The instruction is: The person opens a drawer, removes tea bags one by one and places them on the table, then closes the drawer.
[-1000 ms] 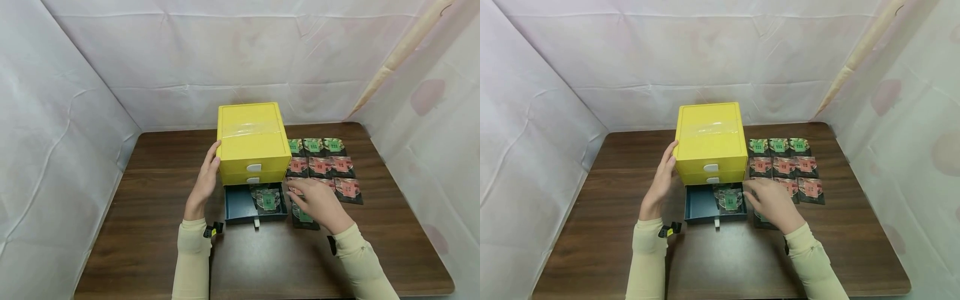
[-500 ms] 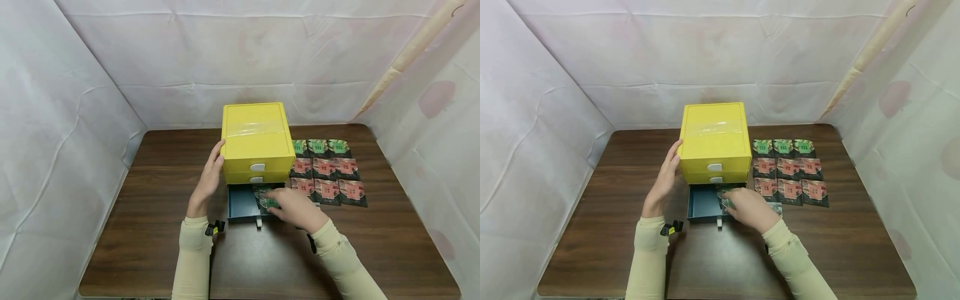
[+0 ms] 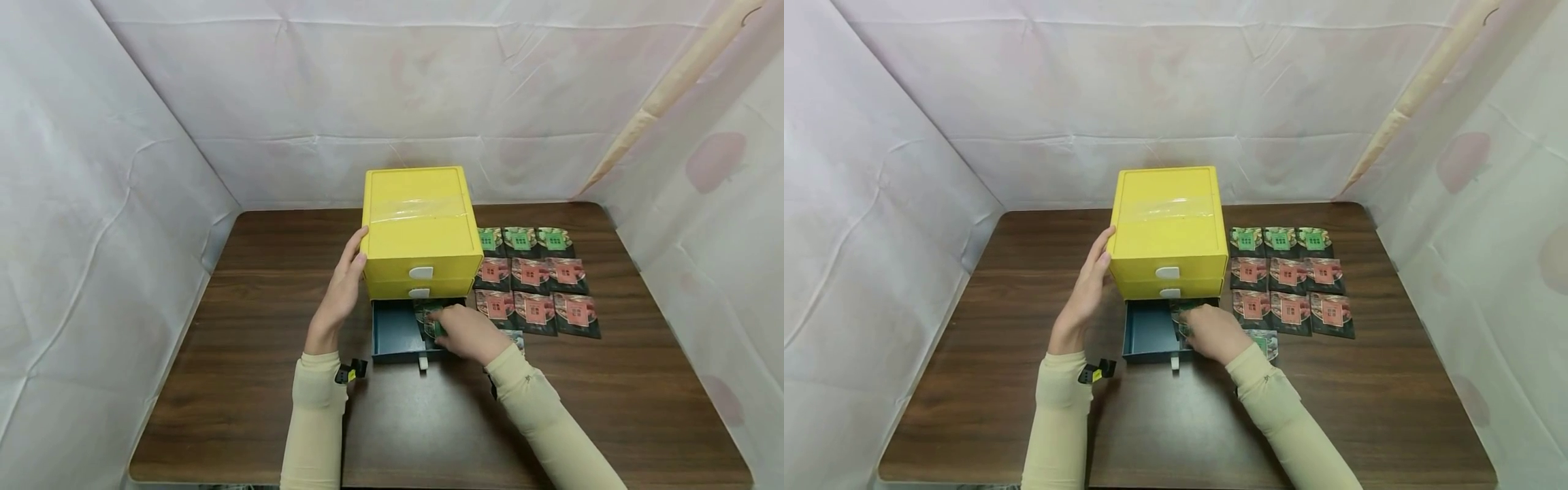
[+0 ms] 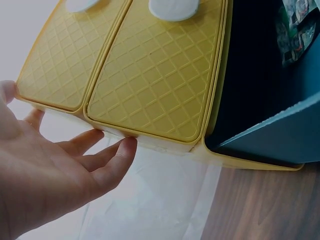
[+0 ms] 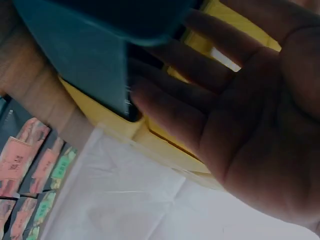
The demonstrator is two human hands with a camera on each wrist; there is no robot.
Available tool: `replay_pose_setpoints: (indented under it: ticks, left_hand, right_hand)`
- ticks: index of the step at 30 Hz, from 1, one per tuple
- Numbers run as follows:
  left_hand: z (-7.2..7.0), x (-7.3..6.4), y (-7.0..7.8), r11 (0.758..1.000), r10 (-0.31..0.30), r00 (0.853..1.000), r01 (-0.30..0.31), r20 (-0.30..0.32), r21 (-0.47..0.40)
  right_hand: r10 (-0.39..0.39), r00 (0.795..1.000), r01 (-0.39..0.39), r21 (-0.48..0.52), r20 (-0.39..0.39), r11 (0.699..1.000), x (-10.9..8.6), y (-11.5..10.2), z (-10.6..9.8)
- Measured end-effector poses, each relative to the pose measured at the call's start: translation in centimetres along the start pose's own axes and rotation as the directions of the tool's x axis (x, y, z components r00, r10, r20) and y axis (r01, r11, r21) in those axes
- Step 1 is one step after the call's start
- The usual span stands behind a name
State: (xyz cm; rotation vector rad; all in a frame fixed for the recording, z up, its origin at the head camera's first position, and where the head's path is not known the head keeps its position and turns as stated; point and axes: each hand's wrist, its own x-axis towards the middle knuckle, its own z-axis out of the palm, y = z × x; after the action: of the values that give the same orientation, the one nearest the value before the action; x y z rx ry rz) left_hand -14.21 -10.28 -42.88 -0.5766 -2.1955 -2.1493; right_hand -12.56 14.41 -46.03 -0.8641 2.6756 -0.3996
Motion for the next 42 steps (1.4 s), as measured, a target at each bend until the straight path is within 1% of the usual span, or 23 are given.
replay_pose_setpoints:
  ticks: [4,13,17,22,35,40,42]
  left_hand:
    - [0.0,0.0,0.0,1.0,0.002,1.0,-0.002,0.001,-0.002]
    - [0.1,-0.3,-0.1,1.0,0.0,1.0,0.0,0.002,-0.008]
    - [0.0,-0.5,-0.1,1.0,-0.004,1.0,0.004,0.0,-0.01]
    - [0.0,-0.5,-0.1,1.0,0.005,1.0,-0.005,-0.001,-0.013]
    - [0.0,-0.1,0.0,1.0,0.012,1.0,-0.012,0.001,-0.007]
    - [0.0,0.0,0.0,1.0,0.009,1.0,-0.009,0.003,-0.004]
    - [-0.1,0.0,0.1,1.0,0.009,1.0,-0.009,0.004,-0.001]
  right_hand:
    - [0.038,0.999,-0.038,-0.024,0.006,0.999,0.5,0.3,0.6]
    - [0.047,0.999,-0.045,-0.064,0.027,0.997,1.8,1.0,2.2]
    - [0.024,1.0,-0.023,-0.09,0.019,0.996,2.1,1.2,2.6]
    - [-0.002,1.0,0.003,-0.136,0.007,0.991,2.4,1.4,2.9]
    - [-0.028,1.0,0.03,-0.216,0.012,0.976,3.0,1.8,3.1]
    - [-0.077,0.996,0.066,-0.24,-0.035,0.968,3.3,2.1,3.3]
    - [-0.095,0.993,0.076,-0.242,-0.07,0.967,3.3,2.2,3.5]
